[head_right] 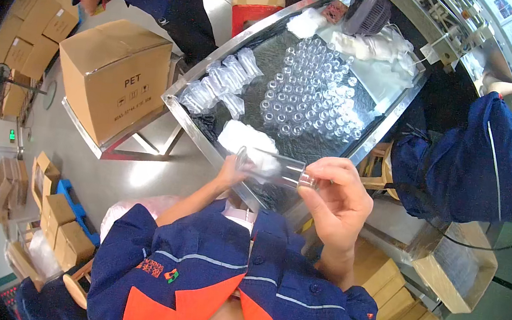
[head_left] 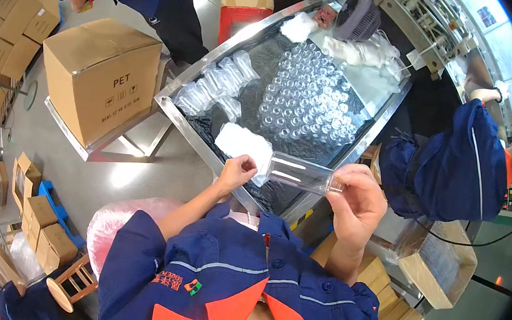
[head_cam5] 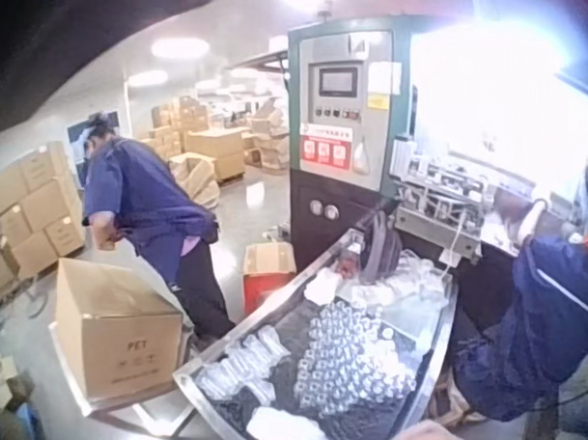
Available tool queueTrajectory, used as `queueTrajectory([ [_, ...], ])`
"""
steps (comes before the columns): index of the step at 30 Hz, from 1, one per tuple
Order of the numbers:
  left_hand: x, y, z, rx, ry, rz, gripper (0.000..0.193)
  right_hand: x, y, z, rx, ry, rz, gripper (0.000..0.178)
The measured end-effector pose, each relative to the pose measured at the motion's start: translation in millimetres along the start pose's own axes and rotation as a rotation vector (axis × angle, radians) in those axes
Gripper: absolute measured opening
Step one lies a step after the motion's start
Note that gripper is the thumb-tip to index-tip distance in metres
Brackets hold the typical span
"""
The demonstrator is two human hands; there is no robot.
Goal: The person packs plastic containers by wrapping them in bubble wrap and placing them into plastic bags, then sealing the bags with a tape dispenser before putting them into cardboard boxes.
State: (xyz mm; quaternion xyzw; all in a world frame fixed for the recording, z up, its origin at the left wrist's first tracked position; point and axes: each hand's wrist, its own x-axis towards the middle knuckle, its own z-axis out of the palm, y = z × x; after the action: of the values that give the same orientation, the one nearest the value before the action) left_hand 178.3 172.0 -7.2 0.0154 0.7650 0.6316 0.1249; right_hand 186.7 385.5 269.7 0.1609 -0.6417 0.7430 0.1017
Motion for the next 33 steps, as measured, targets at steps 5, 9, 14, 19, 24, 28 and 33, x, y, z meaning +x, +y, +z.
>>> queueTrajectory([
  [5, 0.1, 38.6, 3.0, -0.094, 0.092, -0.007, 0.006, -9.6, 3.2, -5.6, 0.058, 0.138, 0.219, 0.021],
  [9, 2.2, 65.5, 4.7, -0.066, 0.092, 0.038, 0.005, -13.4, 13.6, -6.4, 0.175, 0.227, 0.289, 0.021],
  [14, 2.8, 119.1, 5.6, -0.379, 0.097, 0.133, 0.008, -17.4, 33.0, -2.7, 0.171, 0.299, 0.341, 0.023],
  [19, -3.3, 144.3, 14.2, -0.475, 0.062, 0.240, 0.023, -26.0, 59.1, 6.0, 0.344, 0.126, 0.505, 0.016],
  [24, -4.4, 144.5, 12.8, -0.637, -0.045, 0.215, 0.039, -31.2, 79.3, 3.0, 0.433, 0.263, 0.370, 0.015],
  [28, -6.0, 140.4, 7.5, -0.750, -0.011, 0.137, 0.039, -35.4, 85.5, 6.4, -0.188, 0.228, 0.244, 0.013],
  [33, -9.6, 145.5, 1.9, -0.404, -0.198, 0.314, 0.036, -30.8, 90.0, 14.7, -0.824, -0.086, -0.087, 0.031],
])
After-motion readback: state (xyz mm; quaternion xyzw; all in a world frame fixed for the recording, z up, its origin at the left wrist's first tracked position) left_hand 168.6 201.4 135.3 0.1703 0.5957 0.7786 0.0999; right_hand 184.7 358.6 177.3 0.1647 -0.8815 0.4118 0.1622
